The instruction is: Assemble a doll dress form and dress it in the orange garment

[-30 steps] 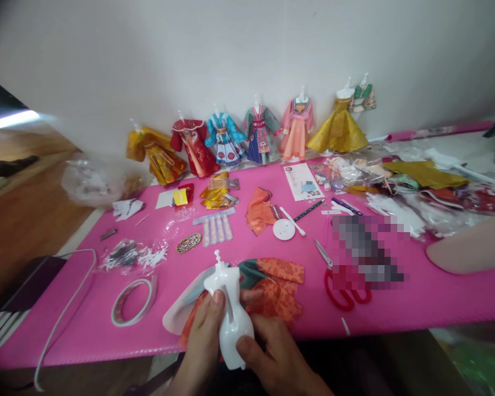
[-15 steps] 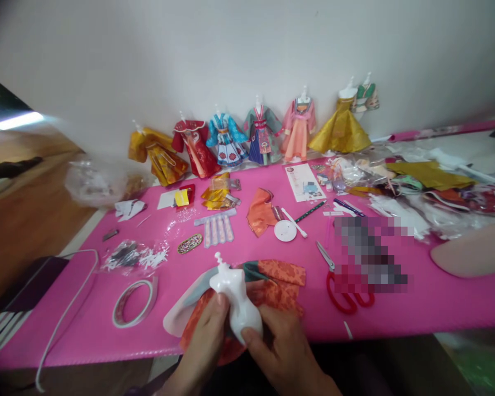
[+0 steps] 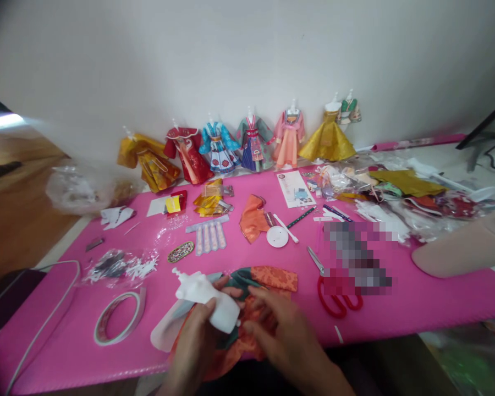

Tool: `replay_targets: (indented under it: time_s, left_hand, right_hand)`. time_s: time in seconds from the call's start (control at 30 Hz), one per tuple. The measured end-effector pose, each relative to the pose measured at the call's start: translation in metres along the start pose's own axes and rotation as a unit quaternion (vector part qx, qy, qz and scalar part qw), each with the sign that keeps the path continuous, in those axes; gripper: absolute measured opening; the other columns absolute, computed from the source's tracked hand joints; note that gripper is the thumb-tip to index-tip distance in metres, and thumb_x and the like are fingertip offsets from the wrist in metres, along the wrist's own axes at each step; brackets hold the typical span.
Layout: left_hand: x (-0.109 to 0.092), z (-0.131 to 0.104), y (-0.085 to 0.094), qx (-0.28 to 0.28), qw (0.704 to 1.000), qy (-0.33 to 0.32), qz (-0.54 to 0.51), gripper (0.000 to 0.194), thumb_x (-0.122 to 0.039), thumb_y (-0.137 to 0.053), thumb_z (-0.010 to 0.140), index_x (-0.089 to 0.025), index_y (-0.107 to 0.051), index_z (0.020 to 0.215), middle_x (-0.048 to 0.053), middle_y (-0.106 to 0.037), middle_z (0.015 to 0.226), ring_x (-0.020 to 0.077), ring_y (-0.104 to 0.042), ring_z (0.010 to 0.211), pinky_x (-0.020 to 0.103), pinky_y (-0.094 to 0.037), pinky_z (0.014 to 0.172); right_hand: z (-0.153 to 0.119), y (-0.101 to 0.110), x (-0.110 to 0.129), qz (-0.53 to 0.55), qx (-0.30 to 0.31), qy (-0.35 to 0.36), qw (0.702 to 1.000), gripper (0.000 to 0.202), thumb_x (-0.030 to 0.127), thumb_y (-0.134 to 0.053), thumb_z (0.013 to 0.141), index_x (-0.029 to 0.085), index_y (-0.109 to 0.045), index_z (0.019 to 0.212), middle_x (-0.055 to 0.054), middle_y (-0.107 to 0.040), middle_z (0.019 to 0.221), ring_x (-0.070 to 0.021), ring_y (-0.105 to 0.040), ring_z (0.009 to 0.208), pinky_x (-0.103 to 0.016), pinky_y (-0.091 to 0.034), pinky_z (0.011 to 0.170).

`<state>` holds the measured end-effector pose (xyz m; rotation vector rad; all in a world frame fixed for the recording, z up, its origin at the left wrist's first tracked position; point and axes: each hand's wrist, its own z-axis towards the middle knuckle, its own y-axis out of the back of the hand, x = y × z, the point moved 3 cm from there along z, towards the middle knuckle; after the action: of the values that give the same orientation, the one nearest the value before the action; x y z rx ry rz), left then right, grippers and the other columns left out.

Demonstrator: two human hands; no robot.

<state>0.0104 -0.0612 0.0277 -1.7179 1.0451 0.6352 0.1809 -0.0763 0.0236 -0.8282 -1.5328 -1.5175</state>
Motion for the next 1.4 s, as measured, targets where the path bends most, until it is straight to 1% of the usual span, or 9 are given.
replay_targets:
  time_s: [0.2,0.3,0.47,0.7,0.83,0.97,1.1,1.27,1.4]
  left_hand:
    - [-0.004,-0.001,0.005,0.092,0.990,0.056,-0.086,0.028,-0.034,-0.063,0.083,-0.016,-0.060,0.104,0.008,-0.071,0.089,0.0236,-0.069,0.069,0.034,-0.054,0.061]
    - [-0.007,-0.004,0.001,0.118,0.984,0.078,-0.111,0.028,-0.034,-0.066,0.081,-0.016,-0.061,0.102,0.008,-0.071,0.090,0.0229,-0.070,0.069,0.035,-0.055,0.064]
    - [-0.014,-0.004,-0.002,0.138,0.972,0.110,-0.158,0.027,-0.038,-0.059,0.085,-0.015,-0.063,0.100,0.008,-0.072,0.087,0.0233,-0.070,0.066,0.033,-0.055,0.059]
    - [-0.021,-0.002,0.001,0.117,0.969,0.123,-0.181,0.033,-0.039,-0.066,0.082,-0.014,-0.063,0.101,0.010,-0.071,0.089,0.0228,-0.071,0.072,0.032,-0.058,0.062]
    - [-0.023,0.002,0.002,0.114,0.975,0.103,-0.163,0.031,-0.034,-0.067,0.082,-0.014,-0.062,0.104,0.009,-0.071,0.091,0.0206,-0.071,0.069,0.030,-0.059,0.061]
    - [-0.021,0.004,0.001,0.090,0.981,0.088,-0.147,0.036,-0.034,-0.069,0.082,-0.014,-0.060,0.110,0.009,-0.072,0.093,0.0228,-0.073,0.075,0.034,-0.060,0.069]
    - [-0.021,0.002,-0.003,0.055,0.986,0.063,-0.142,0.050,-0.037,-0.071,0.082,-0.014,-0.055,0.124,0.007,-0.072,0.089,0.0256,-0.074,0.080,0.038,-0.058,0.077]
    - [-0.023,-0.003,-0.012,0.018,0.986,0.024,-0.162,0.061,-0.037,-0.075,0.077,-0.017,-0.054,0.131,0.007,-0.072,0.090,0.0289,-0.073,0.087,0.044,-0.055,0.087]
    - [-0.024,-0.008,-0.015,0.001,0.990,-0.015,-0.140,0.060,-0.040,-0.074,0.078,-0.019,-0.055,0.132,0.005,-0.072,0.091,0.0277,-0.072,0.089,0.042,-0.053,0.089]
  right_hand:
    - [0.064,0.077,-0.042,-0.274,-0.164,-0.048,0.947,0.029,0.030,-0.052,0.090,0.014,-0.066,0.110,-0.013,-0.070,0.105,-0.0263,-0.067,0.090,-0.039,-0.052,0.081]
    - [0.091,0.086,-0.059,-0.309,-0.165,-0.055,0.935,0.032,0.026,-0.058,0.085,0.011,-0.065,0.113,-0.018,-0.069,0.110,-0.0322,-0.064,0.103,-0.041,-0.047,0.086]
    - [0.110,0.081,-0.070,-0.310,-0.157,-0.074,0.935,0.020,0.022,-0.060,0.082,0.014,-0.070,0.097,-0.014,-0.073,0.088,-0.0298,-0.067,0.082,-0.037,-0.046,0.071]
    - [0.063,0.101,-0.032,-0.215,-0.230,-0.048,0.948,0.022,0.034,-0.055,0.089,0.021,-0.068,0.102,-0.011,-0.070,0.096,-0.0241,-0.065,0.082,-0.036,-0.049,0.075]
    - [0.019,0.101,-0.014,0.065,-0.252,-0.066,0.963,0.025,0.046,-0.076,0.075,0.027,-0.069,0.088,-0.008,-0.069,0.085,-0.0234,-0.065,0.070,-0.032,-0.051,0.058]
    - [-0.004,0.091,-0.005,0.151,-0.194,-0.073,0.966,0.029,0.054,-0.080,0.068,0.027,-0.074,0.078,-0.007,-0.072,0.093,-0.0272,-0.069,0.085,-0.031,-0.058,0.062]
    - [-0.013,0.068,0.011,0.193,-0.046,-0.042,0.979,0.023,0.047,-0.065,0.087,0.029,-0.076,0.095,-0.006,-0.075,0.076,-0.0251,-0.073,0.074,-0.034,-0.062,0.066]
    - [-0.014,0.024,0.040,0.095,0.058,0.029,0.993,0.030,0.036,-0.055,0.093,0.028,-0.066,0.120,-0.009,-0.075,0.097,-0.0262,-0.071,0.087,-0.036,-0.060,0.074]
    - [-0.010,-0.001,0.044,0.085,0.096,0.026,0.991,0.015,0.027,-0.047,0.096,0.025,-0.060,0.103,-0.002,-0.068,0.079,-0.0183,-0.065,0.067,-0.028,-0.055,0.060]
